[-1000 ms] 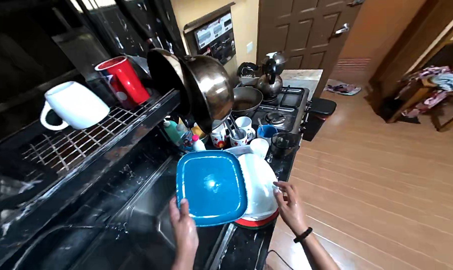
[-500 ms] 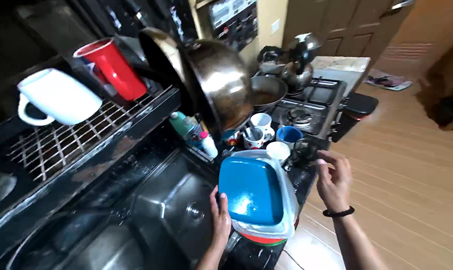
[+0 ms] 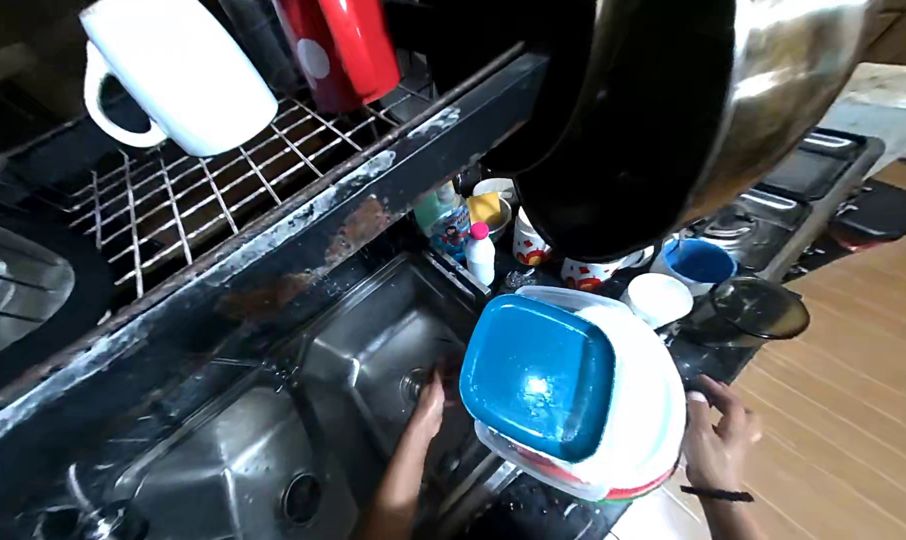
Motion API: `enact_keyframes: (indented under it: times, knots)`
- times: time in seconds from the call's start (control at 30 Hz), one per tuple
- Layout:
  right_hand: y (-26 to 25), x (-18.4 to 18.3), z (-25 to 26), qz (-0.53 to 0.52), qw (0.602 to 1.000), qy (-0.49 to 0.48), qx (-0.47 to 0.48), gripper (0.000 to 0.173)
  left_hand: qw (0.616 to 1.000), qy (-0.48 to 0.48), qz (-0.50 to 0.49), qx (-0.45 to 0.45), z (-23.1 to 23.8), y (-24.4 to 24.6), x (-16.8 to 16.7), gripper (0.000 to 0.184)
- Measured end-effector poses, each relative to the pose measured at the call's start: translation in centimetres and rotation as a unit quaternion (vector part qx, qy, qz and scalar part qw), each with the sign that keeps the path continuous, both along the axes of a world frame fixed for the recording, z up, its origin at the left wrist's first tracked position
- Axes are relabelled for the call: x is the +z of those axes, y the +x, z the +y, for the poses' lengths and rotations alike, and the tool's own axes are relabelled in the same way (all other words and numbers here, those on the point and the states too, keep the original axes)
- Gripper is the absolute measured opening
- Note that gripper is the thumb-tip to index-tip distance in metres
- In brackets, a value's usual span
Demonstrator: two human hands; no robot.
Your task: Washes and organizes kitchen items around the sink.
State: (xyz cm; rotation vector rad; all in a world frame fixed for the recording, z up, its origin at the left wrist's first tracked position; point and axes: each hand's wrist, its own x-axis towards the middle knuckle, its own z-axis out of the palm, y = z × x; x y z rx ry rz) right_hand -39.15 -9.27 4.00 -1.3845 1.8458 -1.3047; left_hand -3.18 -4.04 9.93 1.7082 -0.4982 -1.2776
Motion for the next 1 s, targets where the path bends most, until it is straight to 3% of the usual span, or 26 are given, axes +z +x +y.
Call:
enact_keyframes:
  times: [0.1,0.2,0.27,0.33,0.47,0.6,0.7,1.0]
  knots:
    - [-0.2,-0.7,-0.4,-0.031,0.999,-0.015,-0.016,0.051,0.986,-0.084,0.14,0.04,-1.2,-1.9,0.9,0.043]
    - [0.6,-0.8,-0.4,-0.03,0.998,-0.024,-0.042,0.049,0.954,-0.1,0.279,0.05,-1.6,-2.5,3.6,0.056]
    - [0.8,-0.9,-0.7,-0.046,0.997,-0.032,-0.058,0.047,0.939,-0.111,0.323,0.053,-0.9,-3.0,4.3,0.056]
    - [0.8,-1.0,-0.8,-0.062,0.995,-0.037,-0.062,0.047,0.957,-0.105,0.263,0.058,-0.1,-4.2,4.7,0.051]
    - [1.1,-1.0,-1.0,-0.074,0.994,-0.033,-0.075,0.045,0.994,-0.093,0.053,0.027,0.9,-7.6,4.4,0.049]
    - [1.0,-0.8,-0.9,-0.068,0.994,-0.037,-0.071,0.043,0.98,-0.17,-0.096,-0.035,0.8,-9.7,1.4,0.044]
    - [0.6,-1.8,-1.1,-0.05,0.995,-0.052,-0.069,0.043,0.972,-0.201,-0.119,-0.035,0.8,-10.0,0.8,0.046]
    - [-0.3,-4.0,-1.3,0.003,0.992,-0.11,-0.055,0.04,0.981,-0.166,-0.096,-0.025,0.9,-8.6,1.2,0.043]
